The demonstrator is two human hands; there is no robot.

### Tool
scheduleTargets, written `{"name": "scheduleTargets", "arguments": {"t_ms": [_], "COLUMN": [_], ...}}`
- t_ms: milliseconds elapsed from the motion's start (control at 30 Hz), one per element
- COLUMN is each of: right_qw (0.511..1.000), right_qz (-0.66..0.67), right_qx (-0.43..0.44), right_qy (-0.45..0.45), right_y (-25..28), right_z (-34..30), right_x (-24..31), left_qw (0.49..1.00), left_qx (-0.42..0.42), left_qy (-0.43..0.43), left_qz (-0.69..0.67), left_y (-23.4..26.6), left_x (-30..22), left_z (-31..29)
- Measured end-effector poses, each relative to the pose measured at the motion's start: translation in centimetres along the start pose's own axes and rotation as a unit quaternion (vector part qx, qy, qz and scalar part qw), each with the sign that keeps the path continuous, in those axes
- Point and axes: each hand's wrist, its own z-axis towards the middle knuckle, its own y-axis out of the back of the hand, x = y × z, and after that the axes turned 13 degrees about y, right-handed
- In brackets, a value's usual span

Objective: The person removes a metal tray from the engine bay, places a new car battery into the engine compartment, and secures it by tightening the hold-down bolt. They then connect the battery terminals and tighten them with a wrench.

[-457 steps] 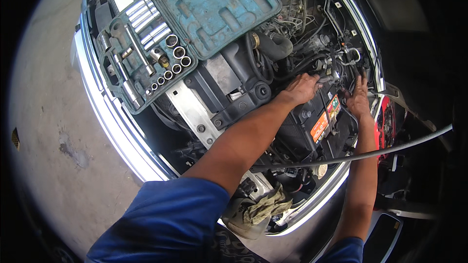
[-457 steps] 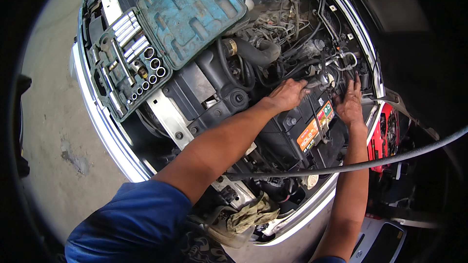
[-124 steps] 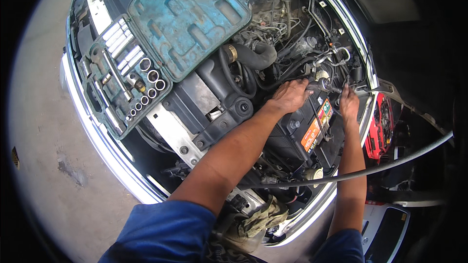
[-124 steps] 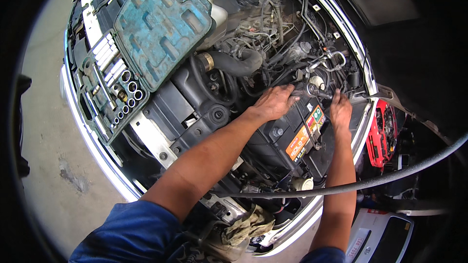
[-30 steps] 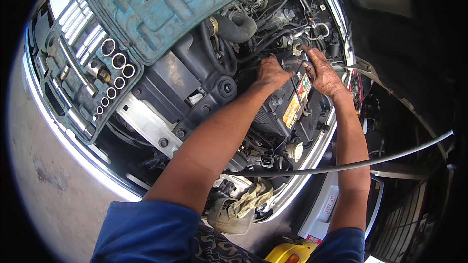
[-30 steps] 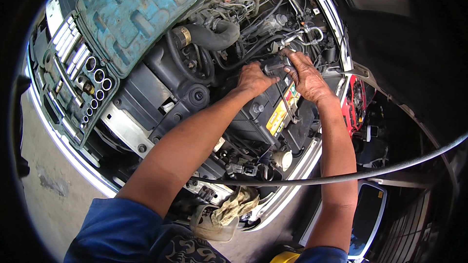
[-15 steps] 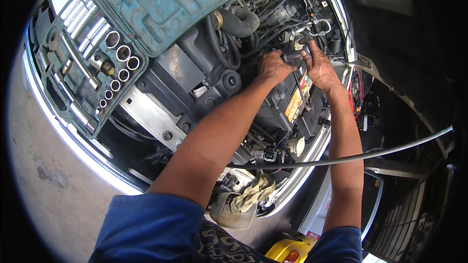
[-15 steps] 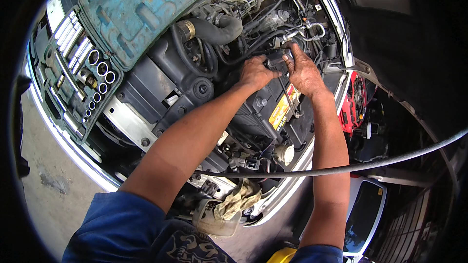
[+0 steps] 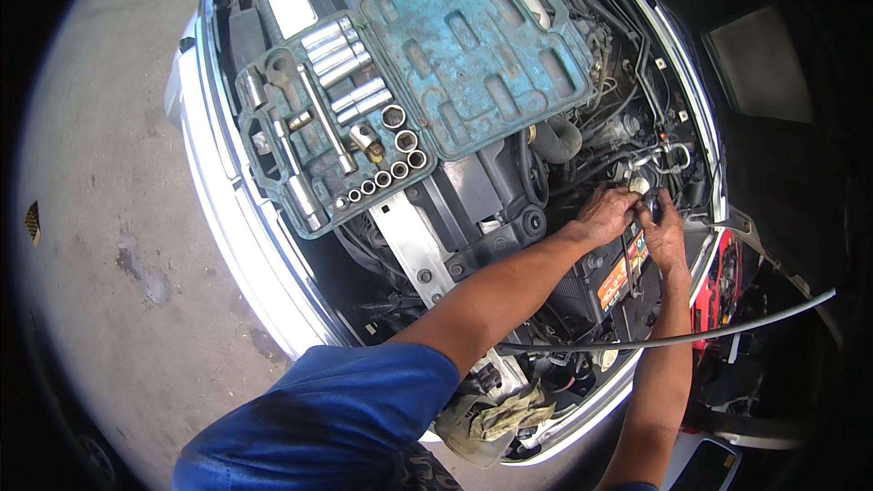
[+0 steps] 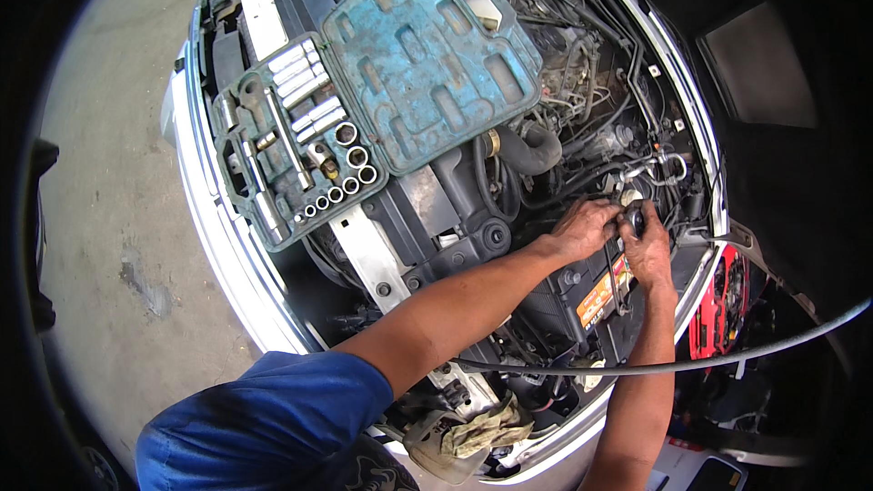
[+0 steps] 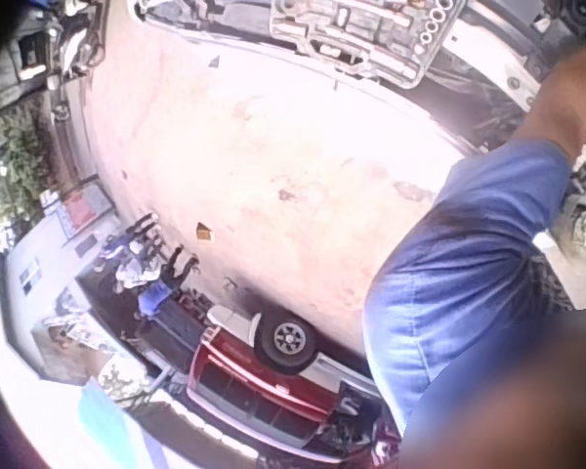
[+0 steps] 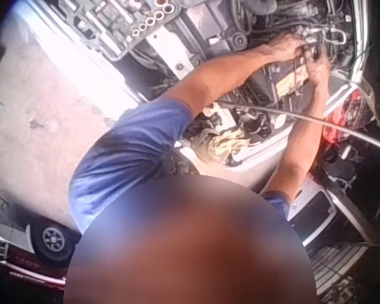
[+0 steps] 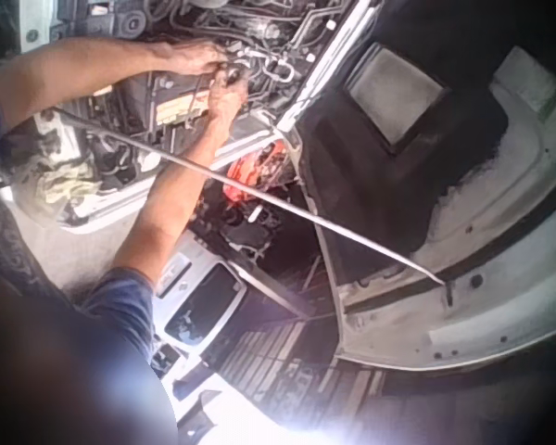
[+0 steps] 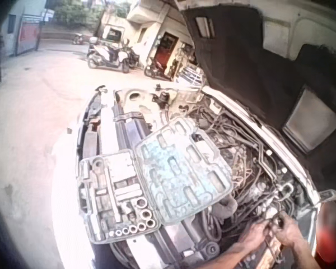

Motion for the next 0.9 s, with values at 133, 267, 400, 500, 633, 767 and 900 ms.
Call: {"name": "scheduleTargets", "arguments": {"t_ms": [133,267,400,500,633,767,900], "right_qw": [0.963,0.876,0.841,0.777,0.711,0.829,0.855], "right_qz": [0.261,0.474,0.52,0.6,0.574,0.414,0.372], "right_qx": [-0.06,-0.085,-0.136,-0.19,-0.406,-0.351,-0.288], "right_qy": [0.017,-0.025,-0.067,0.009,-0.012,-0.133,-0.216], "right_y": [3.5,6.8,8.4,10.4,14.8,13.9,8.4], "right_z": [-1.0,-3.2,-5.0,-8.1,-14.8,-22.4,-29.2], "right_x": [-0.3,0.2,1.0,1.5,2.1,4.4,8.3], "left_qw": [0.995,0.978,0.983,0.962,0.975,0.97,0.952], "left_qx": [-0.001,-0.071,0.069,0.101,0.068,-0.074,-0.158], "left_qy": [-0.073,-0.191,-0.172,-0.203,-0.159,-0.163,0.123], "left_qz": [-0.071,-0.035,0.002,0.155,0.139,0.167,0.231], "left_y": [1.2,2.9,6.0,9.8,17.7,28.2,38.8], "left_x": [-2.4,-6.3,-10.4,-13.1,-13.8,-11.9,-10.1], "left_z": [0.0,-0.2,-1.7,-3.4,-8.6,-16.1,-20.2]}}
